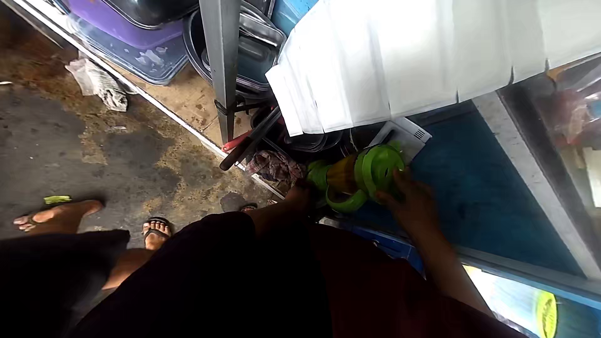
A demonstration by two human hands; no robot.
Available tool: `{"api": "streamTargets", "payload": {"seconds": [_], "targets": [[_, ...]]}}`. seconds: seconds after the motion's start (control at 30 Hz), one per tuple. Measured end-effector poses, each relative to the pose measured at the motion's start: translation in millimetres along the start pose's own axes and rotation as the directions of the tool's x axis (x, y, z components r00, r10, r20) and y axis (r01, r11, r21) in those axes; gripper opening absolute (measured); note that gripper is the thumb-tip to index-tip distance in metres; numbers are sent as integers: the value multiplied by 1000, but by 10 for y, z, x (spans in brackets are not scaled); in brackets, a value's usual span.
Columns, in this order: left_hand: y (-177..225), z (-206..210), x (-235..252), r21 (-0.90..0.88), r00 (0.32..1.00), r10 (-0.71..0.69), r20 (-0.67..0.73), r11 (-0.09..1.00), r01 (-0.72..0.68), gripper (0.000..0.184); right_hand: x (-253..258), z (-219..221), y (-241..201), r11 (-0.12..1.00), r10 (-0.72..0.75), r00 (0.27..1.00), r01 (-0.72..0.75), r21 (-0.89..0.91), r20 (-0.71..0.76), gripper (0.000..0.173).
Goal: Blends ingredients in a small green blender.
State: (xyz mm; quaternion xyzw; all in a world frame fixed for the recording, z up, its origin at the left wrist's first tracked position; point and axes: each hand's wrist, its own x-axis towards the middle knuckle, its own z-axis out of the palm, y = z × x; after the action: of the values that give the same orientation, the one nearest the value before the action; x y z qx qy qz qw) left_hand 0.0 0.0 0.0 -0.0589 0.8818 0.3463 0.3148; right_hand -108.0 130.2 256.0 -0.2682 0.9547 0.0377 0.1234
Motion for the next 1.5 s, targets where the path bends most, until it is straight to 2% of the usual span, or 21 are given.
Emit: {"api": "streamTargets", "payload": {"seconds": [0.2,0.5,0.63,0.83,1.27,1.43,1.5], "targets": [[195,-31,-47,86,994,62,94,994,-70,44,-20,36,23,999,-34,999,34,12,-39,72],[151,12,-50,9,1000,-20,20,1000,20,40,-25,115,91,997,-74,993,77,32,-97,74],[177,-1,-30,-29,997,-72,7,997,72,33,-14,98,91,998,-62,995,63,6,-74,75],[174,-51,-76,-101,991,-134,27,986,136,37,-14,77,73,999,-39,998,39,-1,-54,76],[291,-130,-57,-117,979,-191,72,973,198,33,-13,62,59,999,-33,999,33,5,-38,75],[306,-222,-137,-111,975,-198,103,972,209,36,-21,16,10,999,25,1000,-25,35,-1,75],[263,-194,-177,-85,982,-161,96,982,169,35,-21,16,-6,998,48,999,-49,37,16,75]]}}
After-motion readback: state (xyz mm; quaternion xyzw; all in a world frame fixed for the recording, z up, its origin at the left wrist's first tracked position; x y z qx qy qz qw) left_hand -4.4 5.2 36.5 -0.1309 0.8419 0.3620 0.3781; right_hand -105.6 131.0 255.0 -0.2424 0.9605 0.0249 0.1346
